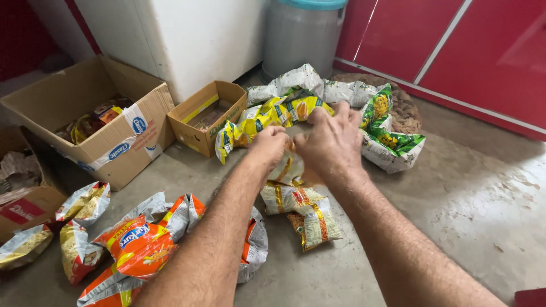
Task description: Organizing and sorting various snack bags on the floor and counter of a grocery store backroom or storefront.
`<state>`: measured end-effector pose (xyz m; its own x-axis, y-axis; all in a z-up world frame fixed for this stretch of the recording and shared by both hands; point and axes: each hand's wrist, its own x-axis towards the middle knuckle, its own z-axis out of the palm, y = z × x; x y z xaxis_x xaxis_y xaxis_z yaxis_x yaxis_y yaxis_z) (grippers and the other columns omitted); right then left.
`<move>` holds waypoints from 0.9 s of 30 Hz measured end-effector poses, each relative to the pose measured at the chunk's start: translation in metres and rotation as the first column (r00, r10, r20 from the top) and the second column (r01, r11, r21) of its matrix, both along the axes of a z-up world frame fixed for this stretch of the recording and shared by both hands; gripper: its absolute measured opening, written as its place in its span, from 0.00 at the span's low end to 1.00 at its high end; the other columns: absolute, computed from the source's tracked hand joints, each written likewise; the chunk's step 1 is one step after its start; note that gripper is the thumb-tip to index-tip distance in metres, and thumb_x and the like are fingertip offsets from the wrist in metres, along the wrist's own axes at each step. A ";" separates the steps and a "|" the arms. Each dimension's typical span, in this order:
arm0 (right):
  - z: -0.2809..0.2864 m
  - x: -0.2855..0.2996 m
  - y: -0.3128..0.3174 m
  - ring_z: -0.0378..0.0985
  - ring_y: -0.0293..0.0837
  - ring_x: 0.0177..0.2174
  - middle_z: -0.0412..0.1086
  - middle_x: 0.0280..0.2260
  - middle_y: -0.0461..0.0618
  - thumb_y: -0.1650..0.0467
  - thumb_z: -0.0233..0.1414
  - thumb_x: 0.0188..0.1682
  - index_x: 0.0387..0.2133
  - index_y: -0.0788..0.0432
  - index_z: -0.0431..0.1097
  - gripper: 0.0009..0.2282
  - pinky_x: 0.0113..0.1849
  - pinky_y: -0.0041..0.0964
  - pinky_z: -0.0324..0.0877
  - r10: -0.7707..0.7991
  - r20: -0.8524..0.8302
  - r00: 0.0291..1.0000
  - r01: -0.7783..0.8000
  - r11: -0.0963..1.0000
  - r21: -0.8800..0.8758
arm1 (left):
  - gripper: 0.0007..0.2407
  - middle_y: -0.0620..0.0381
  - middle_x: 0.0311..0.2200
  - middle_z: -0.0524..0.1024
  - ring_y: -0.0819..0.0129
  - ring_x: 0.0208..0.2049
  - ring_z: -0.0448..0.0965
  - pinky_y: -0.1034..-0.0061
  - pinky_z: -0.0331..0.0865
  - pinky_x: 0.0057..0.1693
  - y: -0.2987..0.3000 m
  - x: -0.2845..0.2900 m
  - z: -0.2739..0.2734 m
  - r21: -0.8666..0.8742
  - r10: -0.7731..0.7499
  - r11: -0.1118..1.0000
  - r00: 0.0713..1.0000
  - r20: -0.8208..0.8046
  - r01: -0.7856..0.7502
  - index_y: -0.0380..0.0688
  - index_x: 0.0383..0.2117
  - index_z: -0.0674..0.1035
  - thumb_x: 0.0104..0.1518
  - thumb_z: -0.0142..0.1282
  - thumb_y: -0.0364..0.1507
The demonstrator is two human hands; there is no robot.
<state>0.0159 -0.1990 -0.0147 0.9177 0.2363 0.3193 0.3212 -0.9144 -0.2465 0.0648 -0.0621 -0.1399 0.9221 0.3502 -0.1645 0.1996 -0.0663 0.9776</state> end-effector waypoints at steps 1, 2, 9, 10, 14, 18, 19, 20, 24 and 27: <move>-0.005 0.005 0.000 0.59 0.64 0.53 0.62 0.52 0.66 0.64 0.62 0.37 0.46 0.56 0.75 0.21 0.49 0.58 0.61 0.002 0.001 1.000 -0.002 1.000 0.000 | 0.16 0.64 0.39 0.79 0.82 0.36 0.75 0.82 0.69 0.44 0.003 0.004 -0.006 0.000 0.002 1.000 1.000 0.001 -0.002 0.46 0.52 0.80 0.55 0.55 0.29; -0.010 0.009 0.001 0.64 0.63 0.51 0.66 0.49 0.65 0.63 0.63 0.38 0.42 0.57 0.76 0.19 0.50 0.55 0.63 0.082 0.012 0.997 -0.082 0.997 0.016 | 0.15 0.62 0.36 0.79 0.79 0.31 0.73 0.79 0.68 0.40 0.006 0.007 -0.012 -0.052 -0.003 0.999 1.000 0.026 0.004 0.45 0.48 0.81 0.54 0.55 0.29; -0.014 0.010 0.018 0.84 0.48 0.37 0.80 0.34 0.51 0.63 0.60 0.42 0.36 0.56 0.79 0.12 0.44 0.44 0.77 0.308 -0.192 0.932 -0.284 0.948 0.145 | 0.12 0.64 0.31 0.76 0.75 0.25 0.67 0.73 0.53 0.29 0.036 -0.044 0.038 -0.162 -0.120 0.981 0.990 -0.074 0.106 0.49 0.43 0.80 0.58 0.53 0.37; -0.012 0.006 0.019 0.84 0.48 0.37 0.80 0.34 0.51 0.63 0.60 0.42 0.36 0.56 0.79 0.12 0.44 0.44 0.77 0.313 -0.192 0.930 -0.288 0.946 0.146 | 0.12 0.64 0.31 0.76 0.75 0.25 0.67 0.73 0.53 0.29 0.038 -0.050 0.043 -0.161 -0.115 0.982 0.991 -0.073 0.102 0.49 0.43 0.80 0.58 0.53 0.37; -0.008 -0.005 0.028 0.84 0.47 0.38 0.81 0.36 0.50 0.63 0.60 0.41 0.36 0.54 0.79 0.13 0.45 0.42 0.76 0.351 -0.272 0.896 -0.315 0.934 0.167 | 0.12 0.67 0.35 0.76 0.76 0.36 0.73 0.68 0.66 0.43 0.049 -0.071 0.055 -0.022 -0.128 0.992 0.949 -0.287 0.127 0.56 0.44 0.80 0.56 0.52 0.39; -0.004 -0.015 0.040 0.85 0.46 0.38 0.81 0.36 0.50 0.64 0.60 0.41 0.38 0.54 0.79 0.13 0.44 0.41 0.78 0.371 -0.329 0.868 -0.317 0.926 0.207 | 0.11 0.67 0.36 0.77 0.74 0.40 0.76 0.56 0.66 0.53 0.064 -0.078 0.051 -0.008 -0.159 0.986 0.933 -0.322 0.165 0.59 0.41 0.80 0.55 0.52 0.39; -0.002 -0.017 0.044 0.85 0.46 0.38 0.81 0.36 0.50 0.64 0.60 0.41 0.38 0.54 0.79 0.13 0.44 0.41 0.78 0.378 -0.329 0.865 -0.324 0.923 0.209 | 0.11 0.67 0.36 0.77 0.74 0.40 0.76 0.56 0.66 0.53 0.069 -0.081 0.052 -0.006 -0.151 0.987 0.934 -0.323 0.158 0.59 0.41 0.80 0.55 0.52 0.39; 0.000 -0.020 0.047 0.85 0.46 0.38 0.81 0.37 0.49 0.63 0.61 0.41 0.39 0.54 0.79 0.14 0.44 0.40 0.78 0.371 -0.356 0.858 -0.312 0.926 0.213 | 0.11 0.67 0.36 0.77 0.73 0.40 0.76 0.55 0.67 0.53 0.073 -0.084 0.052 0.015 -0.154 0.986 0.932 -0.329 0.168 0.57 0.40 0.80 0.55 0.52 0.40; -0.007 -0.024 0.064 0.85 0.45 0.41 0.82 0.39 0.50 0.62 0.62 0.41 0.45 0.54 0.77 0.19 0.46 0.40 0.77 0.423 -0.373 0.826 -0.336 0.901 0.276 | 0.12 0.66 0.36 0.77 0.70 0.40 0.74 0.53 0.69 0.52 0.093 -0.099 0.052 0.037 -0.141 0.986 0.936 -0.324 0.162 0.53 0.40 0.80 0.55 0.52 0.42; 0.007 -0.044 0.081 0.82 0.45 0.44 0.79 0.43 0.49 0.59 0.64 0.40 0.51 0.51 0.74 0.24 0.48 0.42 0.73 0.382 -0.395 0.835 -0.313 0.922 0.230 | 0.12 0.68 0.36 0.77 0.71 0.39 0.76 0.53 0.68 0.51 0.108 -0.112 0.061 0.067 -0.084 0.991 0.937 -0.339 0.113 0.59 0.40 0.79 0.56 0.51 0.45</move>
<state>-0.0280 -0.1182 -0.0075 0.8372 0.5464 -0.0241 0.4427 -0.7029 -0.5568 -0.0471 0.0455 -0.0786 0.8495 0.2865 -0.4431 0.5022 -0.1813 0.8455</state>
